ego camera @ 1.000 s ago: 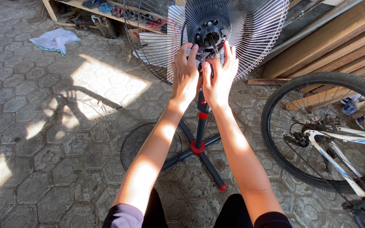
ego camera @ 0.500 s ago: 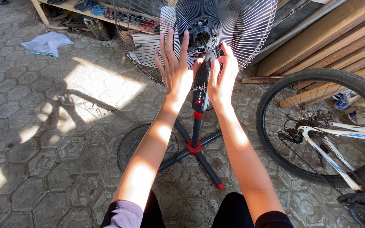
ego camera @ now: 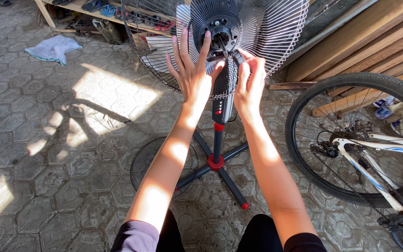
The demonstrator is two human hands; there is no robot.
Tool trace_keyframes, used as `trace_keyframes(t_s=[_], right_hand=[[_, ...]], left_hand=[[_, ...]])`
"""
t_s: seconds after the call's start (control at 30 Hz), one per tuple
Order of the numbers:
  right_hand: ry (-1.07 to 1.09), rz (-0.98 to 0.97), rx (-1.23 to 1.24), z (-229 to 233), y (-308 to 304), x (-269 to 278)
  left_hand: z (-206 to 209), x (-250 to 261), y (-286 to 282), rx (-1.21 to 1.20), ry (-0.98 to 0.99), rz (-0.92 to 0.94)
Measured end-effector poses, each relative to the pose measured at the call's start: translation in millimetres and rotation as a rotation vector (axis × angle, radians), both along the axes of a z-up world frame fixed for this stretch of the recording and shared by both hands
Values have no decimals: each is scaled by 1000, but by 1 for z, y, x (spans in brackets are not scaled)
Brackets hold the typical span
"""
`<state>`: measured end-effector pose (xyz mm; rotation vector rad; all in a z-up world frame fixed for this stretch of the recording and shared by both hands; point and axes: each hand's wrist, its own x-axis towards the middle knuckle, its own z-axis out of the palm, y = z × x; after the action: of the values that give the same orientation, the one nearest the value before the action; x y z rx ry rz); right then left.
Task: The person uses a screwdriver to tighten screws on the motor housing of a standing fan, then wipes the motor with a cloth. The person attaches the fan blade and secures the front grill, completing the assembly.
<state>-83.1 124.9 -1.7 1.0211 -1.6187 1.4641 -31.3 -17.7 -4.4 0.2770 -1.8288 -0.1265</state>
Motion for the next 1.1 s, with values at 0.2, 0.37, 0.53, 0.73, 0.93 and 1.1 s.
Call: trace_keyframes(t_s=[0.2,0.37,0.53,0.73,0.93,1.1], right_hand=[[-242,485,-380,13,2,-11],[-260,192,14,40,18,5],[30,122,182,70,16,33],[292,-103,245,72,8,40],[330,-212,253,69,-2,35],[384,-226,223,62,-11,31]], left_hand=[[-4,-5,5,-1,55,34],[-2,-10,11,69,65,72],[1,-3,17,121,47,40],[15,1,24,170,60,20],[20,1,27,183,12,78],[19,0,29,157,51,103]])
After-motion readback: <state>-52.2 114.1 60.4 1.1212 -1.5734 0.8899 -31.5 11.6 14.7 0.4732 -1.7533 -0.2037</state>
